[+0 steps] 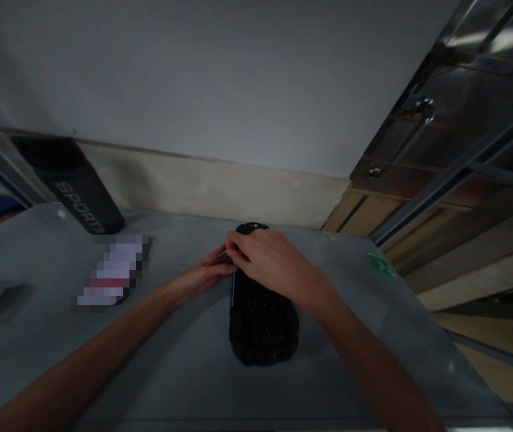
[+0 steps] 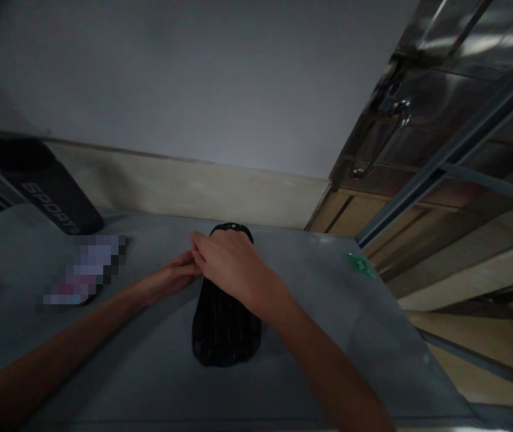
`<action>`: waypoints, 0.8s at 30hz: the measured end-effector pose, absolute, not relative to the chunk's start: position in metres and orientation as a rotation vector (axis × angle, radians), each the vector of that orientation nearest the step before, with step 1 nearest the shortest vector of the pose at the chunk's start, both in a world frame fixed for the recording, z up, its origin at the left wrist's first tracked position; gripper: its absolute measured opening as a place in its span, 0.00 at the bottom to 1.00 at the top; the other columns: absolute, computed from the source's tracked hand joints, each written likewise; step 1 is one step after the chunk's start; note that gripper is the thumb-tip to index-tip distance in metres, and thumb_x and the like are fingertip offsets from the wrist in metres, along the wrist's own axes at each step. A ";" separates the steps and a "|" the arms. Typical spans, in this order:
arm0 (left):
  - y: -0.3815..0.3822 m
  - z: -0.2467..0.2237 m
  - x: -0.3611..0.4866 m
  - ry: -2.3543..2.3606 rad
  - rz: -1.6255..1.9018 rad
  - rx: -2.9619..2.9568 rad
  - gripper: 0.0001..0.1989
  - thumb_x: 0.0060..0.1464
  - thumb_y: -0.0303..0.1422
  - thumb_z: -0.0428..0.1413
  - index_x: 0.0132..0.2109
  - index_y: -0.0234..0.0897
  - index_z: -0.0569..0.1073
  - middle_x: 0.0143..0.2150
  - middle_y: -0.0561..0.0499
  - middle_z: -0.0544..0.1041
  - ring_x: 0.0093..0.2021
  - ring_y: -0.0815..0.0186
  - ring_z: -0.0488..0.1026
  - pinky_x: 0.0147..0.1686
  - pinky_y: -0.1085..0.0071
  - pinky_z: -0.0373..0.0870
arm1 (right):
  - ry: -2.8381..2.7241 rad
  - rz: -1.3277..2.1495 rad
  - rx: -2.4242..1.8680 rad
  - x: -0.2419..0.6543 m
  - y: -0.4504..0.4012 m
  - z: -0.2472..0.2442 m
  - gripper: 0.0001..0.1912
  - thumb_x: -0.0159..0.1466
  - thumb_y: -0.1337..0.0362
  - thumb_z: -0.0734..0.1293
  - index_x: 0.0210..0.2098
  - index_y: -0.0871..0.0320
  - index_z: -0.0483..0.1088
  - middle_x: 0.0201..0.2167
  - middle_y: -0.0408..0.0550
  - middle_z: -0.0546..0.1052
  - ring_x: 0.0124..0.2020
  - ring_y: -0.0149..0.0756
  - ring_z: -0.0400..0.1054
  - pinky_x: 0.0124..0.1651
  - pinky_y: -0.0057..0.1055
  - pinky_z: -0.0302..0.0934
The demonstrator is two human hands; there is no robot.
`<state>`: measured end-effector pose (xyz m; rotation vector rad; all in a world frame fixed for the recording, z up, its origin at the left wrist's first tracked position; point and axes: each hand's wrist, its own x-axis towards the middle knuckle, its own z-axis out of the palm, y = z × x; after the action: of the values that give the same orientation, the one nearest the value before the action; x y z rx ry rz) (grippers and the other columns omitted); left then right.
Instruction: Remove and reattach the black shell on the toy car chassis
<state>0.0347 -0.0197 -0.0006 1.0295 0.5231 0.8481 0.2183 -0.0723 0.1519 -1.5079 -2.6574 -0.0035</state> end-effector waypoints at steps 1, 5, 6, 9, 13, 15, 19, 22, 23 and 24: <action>-0.020 0.000 0.035 0.521 0.846 1.024 0.22 0.51 0.29 0.76 0.53 0.42 0.85 0.60 0.43 0.87 0.72 0.47 0.74 0.72 0.55 0.64 | -2.649 -0.006 -1.520 0.218 -0.073 0.153 0.13 0.83 0.64 0.62 0.52 0.56 0.80 0.40 0.50 0.86 0.37 0.39 0.77 0.37 0.37 0.52; -0.021 0.003 0.036 0.531 0.840 1.021 0.23 0.50 0.30 0.77 0.53 0.45 0.86 0.55 0.47 0.88 0.70 0.47 0.76 0.71 0.56 0.66 | -2.673 0.141 -1.435 0.222 -0.074 0.156 0.06 0.78 0.66 0.68 0.46 0.56 0.79 0.42 0.50 0.85 0.43 0.40 0.76 0.40 0.36 0.54; -0.021 0.003 0.036 0.530 0.843 1.025 0.23 0.50 0.30 0.77 0.53 0.45 0.86 0.53 0.48 0.88 0.68 0.48 0.77 0.70 0.57 0.66 | -2.685 0.183 -1.398 0.224 -0.074 0.156 0.05 0.77 0.67 0.69 0.45 0.56 0.79 0.44 0.49 0.85 0.45 0.40 0.76 0.40 0.35 0.55; -0.021 0.003 0.035 0.530 0.843 1.043 0.21 0.50 0.30 0.77 0.52 0.43 0.85 0.48 0.47 0.88 0.64 0.50 0.79 0.68 0.58 0.68 | -2.709 0.203 -1.333 0.227 -0.072 0.153 0.07 0.77 0.71 0.68 0.48 0.56 0.79 0.45 0.48 0.85 0.46 0.38 0.76 0.41 0.35 0.54; -0.022 0.004 0.034 0.580 0.846 1.034 0.22 0.51 0.31 0.77 0.53 0.41 0.85 0.52 0.46 0.87 0.62 0.52 0.80 0.66 0.60 0.69 | -2.698 0.129 -1.366 0.225 -0.068 0.152 0.09 0.81 0.67 0.66 0.52 0.55 0.79 0.41 0.47 0.86 0.40 0.38 0.76 0.38 0.37 0.50; -0.023 0.004 0.034 0.588 0.845 1.024 0.22 0.50 0.31 0.77 0.53 0.42 0.85 0.52 0.46 0.87 0.61 0.52 0.80 0.65 0.60 0.70 | -2.703 0.129 -1.397 0.224 -0.068 0.153 0.10 0.82 0.64 0.65 0.52 0.55 0.80 0.40 0.47 0.86 0.39 0.38 0.76 0.38 0.36 0.50; -0.021 0.003 0.035 0.559 0.850 1.018 0.22 0.50 0.31 0.77 0.52 0.43 0.85 0.51 0.47 0.88 0.63 0.51 0.80 0.65 0.60 0.70 | -2.714 0.085 -1.439 0.221 -0.070 0.155 0.12 0.83 0.62 0.64 0.54 0.55 0.81 0.42 0.50 0.86 0.40 0.39 0.77 0.39 0.35 0.53; -0.020 0.002 0.036 0.563 0.845 1.008 0.27 0.48 0.30 0.78 0.55 0.44 0.85 0.53 0.46 0.88 0.67 0.50 0.78 0.66 0.61 0.69 | -2.704 0.062 -1.477 0.222 -0.073 0.157 0.14 0.82 0.64 0.62 0.55 0.58 0.80 0.42 0.53 0.87 0.39 0.41 0.78 0.38 0.36 0.54; -0.020 0.002 0.036 0.560 0.842 1.010 0.27 0.48 0.30 0.78 0.56 0.44 0.84 0.53 0.45 0.88 0.67 0.50 0.78 0.67 0.61 0.68 | -2.709 0.091 -1.470 0.223 -0.073 0.157 0.13 0.81 0.64 0.63 0.55 0.59 0.79 0.41 0.53 0.86 0.39 0.41 0.78 0.38 0.36 0.54; -0.020 0.002 0.036 0.552 0.839 1.013 0.27 0.49 0.30 0.78 0.57 0.43 0.84 0.52 0.45 0.88 0.66 0.50 0.79 0.67 0.61 0.68 | -2.716 0.129 -1.458 0.224 -0.074 0.158 0.12 0.80 0.64 0.64 0.54 0.59 0.79 0.41 0.52 0.86 0.39 0.40 0.77 0.38 0.36 0.55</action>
<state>0.0358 -0.0200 0.0021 1.0127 0.5518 0.8386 0.2244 -0.0737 0.1577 -1.4575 -2.7162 0.1293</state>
